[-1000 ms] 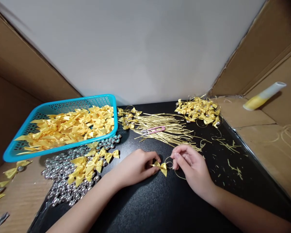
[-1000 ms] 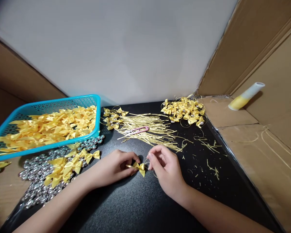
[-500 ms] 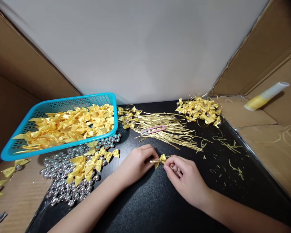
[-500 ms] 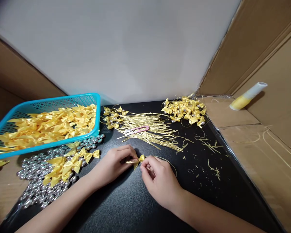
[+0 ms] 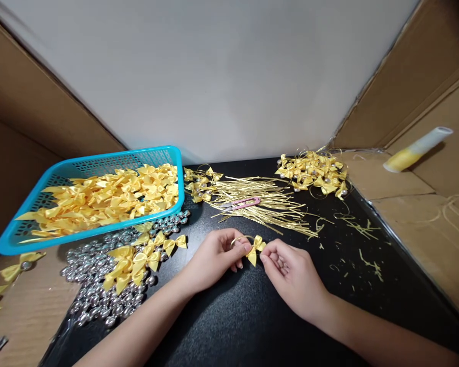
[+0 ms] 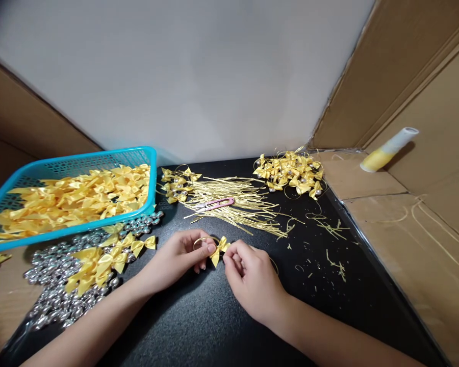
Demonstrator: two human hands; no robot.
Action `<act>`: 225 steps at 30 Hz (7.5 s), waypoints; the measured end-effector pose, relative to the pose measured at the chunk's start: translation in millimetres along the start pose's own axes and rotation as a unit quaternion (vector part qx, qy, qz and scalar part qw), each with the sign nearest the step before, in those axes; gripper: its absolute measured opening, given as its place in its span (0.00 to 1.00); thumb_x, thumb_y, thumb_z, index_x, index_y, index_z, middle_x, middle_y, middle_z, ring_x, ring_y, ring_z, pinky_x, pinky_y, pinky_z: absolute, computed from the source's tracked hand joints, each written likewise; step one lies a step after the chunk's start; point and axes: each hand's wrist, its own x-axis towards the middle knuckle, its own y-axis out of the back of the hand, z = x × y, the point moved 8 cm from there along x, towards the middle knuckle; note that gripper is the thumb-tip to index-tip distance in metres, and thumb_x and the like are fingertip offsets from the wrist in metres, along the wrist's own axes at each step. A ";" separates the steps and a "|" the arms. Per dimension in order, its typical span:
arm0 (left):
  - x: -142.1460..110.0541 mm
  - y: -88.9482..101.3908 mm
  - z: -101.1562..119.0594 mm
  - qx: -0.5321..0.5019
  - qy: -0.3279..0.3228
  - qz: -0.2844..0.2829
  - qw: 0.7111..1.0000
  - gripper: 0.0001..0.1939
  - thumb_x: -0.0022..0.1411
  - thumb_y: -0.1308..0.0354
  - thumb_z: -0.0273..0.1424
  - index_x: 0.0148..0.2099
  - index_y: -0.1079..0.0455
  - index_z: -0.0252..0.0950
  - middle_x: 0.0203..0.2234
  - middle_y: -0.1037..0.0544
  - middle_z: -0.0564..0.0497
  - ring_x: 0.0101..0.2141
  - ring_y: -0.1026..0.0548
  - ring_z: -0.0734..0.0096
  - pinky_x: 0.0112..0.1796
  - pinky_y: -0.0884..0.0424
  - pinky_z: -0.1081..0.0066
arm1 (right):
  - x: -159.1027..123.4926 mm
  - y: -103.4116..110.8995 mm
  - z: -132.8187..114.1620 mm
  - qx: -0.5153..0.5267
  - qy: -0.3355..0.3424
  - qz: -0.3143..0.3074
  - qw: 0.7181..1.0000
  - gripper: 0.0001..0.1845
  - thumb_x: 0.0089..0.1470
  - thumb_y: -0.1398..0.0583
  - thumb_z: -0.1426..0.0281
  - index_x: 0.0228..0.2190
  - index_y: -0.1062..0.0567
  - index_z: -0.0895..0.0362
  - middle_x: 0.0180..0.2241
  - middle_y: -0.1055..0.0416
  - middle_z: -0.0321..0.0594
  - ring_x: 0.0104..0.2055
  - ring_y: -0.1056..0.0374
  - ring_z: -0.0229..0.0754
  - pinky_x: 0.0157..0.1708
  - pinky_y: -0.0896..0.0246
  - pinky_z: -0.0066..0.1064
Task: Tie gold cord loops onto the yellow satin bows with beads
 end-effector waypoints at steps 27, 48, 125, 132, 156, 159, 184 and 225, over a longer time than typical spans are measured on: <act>0.2 -1.1 -3.6 -0.064 0.013 0.018 0.998 0.14 0.56 0.39 0.39 0.31 0.32 0.32 0.18 0.31 0.57 0.19 0.35 0.80 0.23 0.39 0.76 | -0.3 4.3 0.5 -0.022 -0.001 0.019 1.000 0.09 0.56 0.47 0.73 0.24 0.33 0.57 0.18 0.45 0.30 0.20 0.47 0.31 0.21 0.51 0.23; 0.1 -5.2 -3.6 -0.088 0.005 0.006 0.996 0.17 0.55 0.37 0.41 0.39 0.34 0.34 0.22 0.32 0.58 0.19 0.39 0.82 0.21 0.43 0.78 | 0.0 3.8 10.8 0.042 -0.048 0.024 0.998 0.09 0.58 0.47 0.70 0.27 0.33 0.57 0.20 0.39 0.32 0.21 0.44 0.32 0.21 0.48 0.23; -25.7 -7.5 44.6 0.330 -0.228 0.149 0.904 0.08 0.63 0.47 0.27 0.31 0.31 0.34 0.21 0.28 0.54 0.22 0.31 0.75 0.24 0.36 0.77 | 3.3 -4.0 20.7 0.162 -0.131 -0.004 0.978 0.10 0.57 0.46 0.65 0.28 0.32 0.58 0.23 0.37 0.34 0.24 0.42 0.34 0.25 0.45 0.26; -33.8 -7.7 50.0 0.332 -0.288 0.172 0.882 0.06 0.61 0.43 0.26 0.31 0.29 0.34 0.21 0.27 0.53 0.22 0.30 0.75 0.24 0.35 0.77 | 3.0 -4.0 20.8 0.163 -0.133 -0.001 0.978 0.10 0.56 0.45 0.65 0.28 0.32 0.58 0.23 0.37 0.34 0.24 0.43 0.33 0.25 0.45 0.26; -47.4 -14.1 55.8 0.367 -0.390 0.214 0.817 0.03 0.61 0.43 0.23 0.34 0.30 0.35 0.24 0.23 0.51 0.26 0.27 0.73 0.29 0.31 0.73 | 4.7 -4.0 17.3 0.198 -0.133 0.001 0.971 0.10 0.56 0.45 0.65 0.28 0.33 0.58 0.24 0.35 0.36 0.26 0.39 0.35 0.28 0.42 0.27; -48.0 -12.4 54.9 0.377 -0.390 0.223 0.810 0.02 0.60 0.41 0.24 0.36 0.29 0.35 0.24 0.22 0.52 0.26 0.27 0.72 0.29 0.31 0.73 | 4.9 -5.3 17.5 0.207 -0.132 0.000 0.969 0.10 0.56 0.45 0.65 0.27 0.34 0.58 0.24 0.35 0.36 0.28 0.38 0.36 0.29 0.40 0.27; -12.3 -1.8 13.1 0.070 -0.110 0.136 0.982 0.12 0.61 0.45 0.37 0.30 0.30 0.33 0.20 0.30 0.54 0.22 0.34 0.76 0.24 0.38 0.77 | 4.5 -0.9 19.2 0.176 -0.133 0.020 0.975 0.09 0.56 0.44 0.65 0.27 0.32 0.58 0.22 0.36 0.34 0.24 0.41 0.34 0.25 0.43 0.25; -32.2 -9.6 50.5 0.363 -0.275 0.244 0.856 0.06 0.58 0.42 0.29 0.29 0.30 0.34 0.22 0.27 0.51 0.26 0.31 0.69 0.27 0.36 0.71 | 1.9 -3.1 20.4 0.119 -0.126 0.019 0.985 0.10 0.56 0.46 0.65 0.27 0.32 0.58 0.21 0.37 0.34 0.22 0.42 0.34 0.23 0.46 0.25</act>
